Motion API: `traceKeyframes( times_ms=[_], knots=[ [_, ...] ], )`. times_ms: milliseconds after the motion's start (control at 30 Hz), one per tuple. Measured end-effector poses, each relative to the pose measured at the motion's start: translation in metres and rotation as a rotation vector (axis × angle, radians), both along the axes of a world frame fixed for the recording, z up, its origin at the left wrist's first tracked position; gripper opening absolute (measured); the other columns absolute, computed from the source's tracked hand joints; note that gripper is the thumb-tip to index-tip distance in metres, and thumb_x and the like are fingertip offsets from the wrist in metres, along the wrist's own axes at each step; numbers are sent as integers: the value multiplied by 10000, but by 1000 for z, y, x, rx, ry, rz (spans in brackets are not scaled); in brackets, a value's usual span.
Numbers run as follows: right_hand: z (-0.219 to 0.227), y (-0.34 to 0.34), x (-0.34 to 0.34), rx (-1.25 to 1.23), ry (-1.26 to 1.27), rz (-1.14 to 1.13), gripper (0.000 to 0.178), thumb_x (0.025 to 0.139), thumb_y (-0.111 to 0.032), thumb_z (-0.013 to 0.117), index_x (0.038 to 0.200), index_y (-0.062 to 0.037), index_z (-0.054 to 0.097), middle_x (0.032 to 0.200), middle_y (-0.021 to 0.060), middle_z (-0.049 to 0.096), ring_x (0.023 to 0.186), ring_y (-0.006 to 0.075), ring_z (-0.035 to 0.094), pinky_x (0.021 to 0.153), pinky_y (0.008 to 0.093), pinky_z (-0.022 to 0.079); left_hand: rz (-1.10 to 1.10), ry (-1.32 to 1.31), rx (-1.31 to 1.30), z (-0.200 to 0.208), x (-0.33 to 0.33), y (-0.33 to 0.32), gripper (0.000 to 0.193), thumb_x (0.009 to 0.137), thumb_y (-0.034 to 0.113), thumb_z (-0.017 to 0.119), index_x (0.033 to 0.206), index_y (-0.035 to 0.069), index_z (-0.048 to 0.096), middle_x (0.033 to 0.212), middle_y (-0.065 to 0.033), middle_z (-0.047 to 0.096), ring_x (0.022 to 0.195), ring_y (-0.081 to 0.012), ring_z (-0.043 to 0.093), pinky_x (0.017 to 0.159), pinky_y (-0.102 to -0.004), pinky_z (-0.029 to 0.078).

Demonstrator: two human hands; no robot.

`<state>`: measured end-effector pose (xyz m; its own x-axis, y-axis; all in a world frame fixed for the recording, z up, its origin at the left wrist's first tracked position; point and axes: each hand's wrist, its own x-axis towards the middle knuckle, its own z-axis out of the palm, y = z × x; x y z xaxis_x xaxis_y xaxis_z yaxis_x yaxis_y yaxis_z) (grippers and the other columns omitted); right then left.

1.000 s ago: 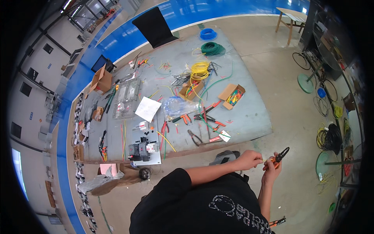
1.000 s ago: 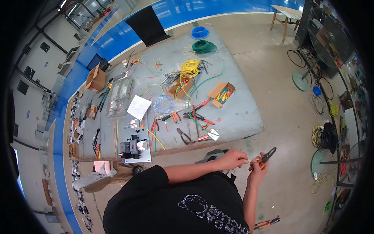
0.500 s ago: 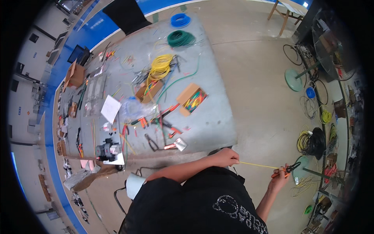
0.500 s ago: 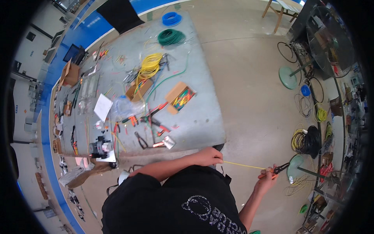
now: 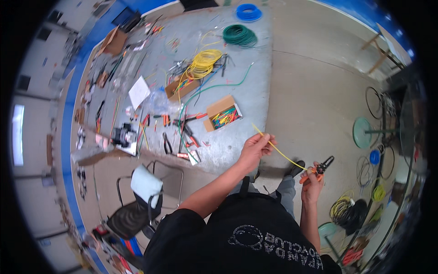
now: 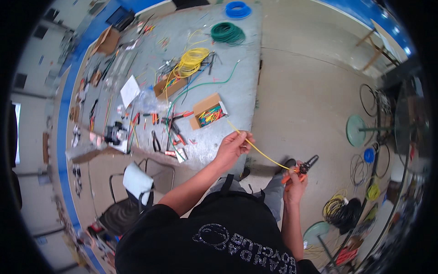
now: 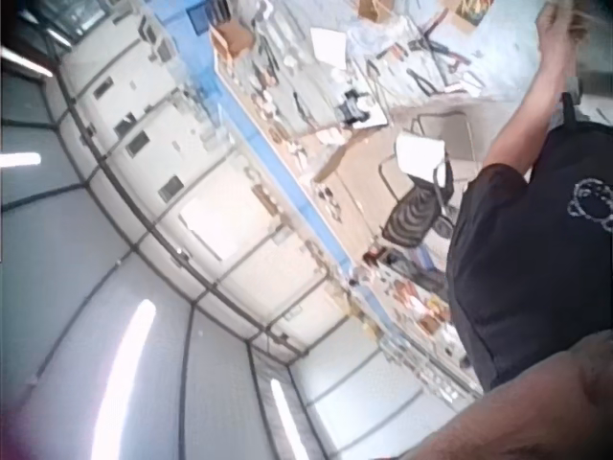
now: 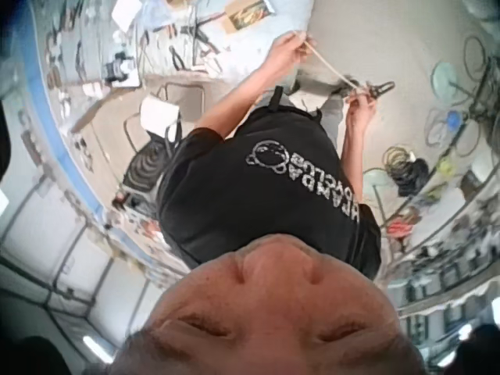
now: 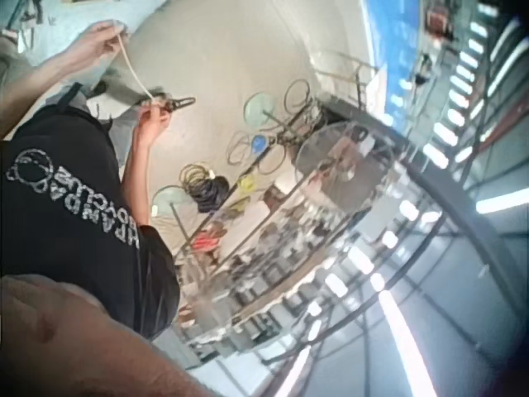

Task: The person strips insulation from colored wires and connects them to terminals on a DIN rail-mounted electrical panel. They use wire strippers and a screwdriver to prepare and secure the wires to circuit breakers and contactors.

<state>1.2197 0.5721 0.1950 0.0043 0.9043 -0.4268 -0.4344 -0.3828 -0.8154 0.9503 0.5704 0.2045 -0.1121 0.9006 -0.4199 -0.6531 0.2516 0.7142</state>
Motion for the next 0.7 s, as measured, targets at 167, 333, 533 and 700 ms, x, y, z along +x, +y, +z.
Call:
traceKeyframes(
  times_ms=[167,333,533,700],
  knots=[
    [-22,80,26,-44,97,253,437,922,22,577,1340,16,448,949,80,573,807,182,595,729,324,513,131,-20,-101,-13,86,30,298,1065,284,542,1177,30,648,1092,-81,712,887,-118,662,832,-293,547],
    [-20,163,68,-107,117,403,395,925,31,562,1312,33,483,947,81,588,785,178,606,721,333,523,290,175,-164,-10,129,88,300,1058,302,552,1123,31,663,1011,-82,722,894,-120,656,844,-284,532],
    [-39,275,99,-91,-96,590,394,1016,-256,591,1298,9,516,877,56,594,761,164,598,687,308,497,628,333,-147,31,82,163,279,1067,335,532,1039,79,639,678,25,518,631,-79,527,615,-243,452],
    [-67,364,94,-109,-108,669,414,1041,-331,559,1296,-8,511,915,47,594,791,156,610,725,322,518,711,151,-228,-27,53,218,227,1037,306,598,968,90,614,584,78,330,463,-32,306,422,-224,229]
  ],
)
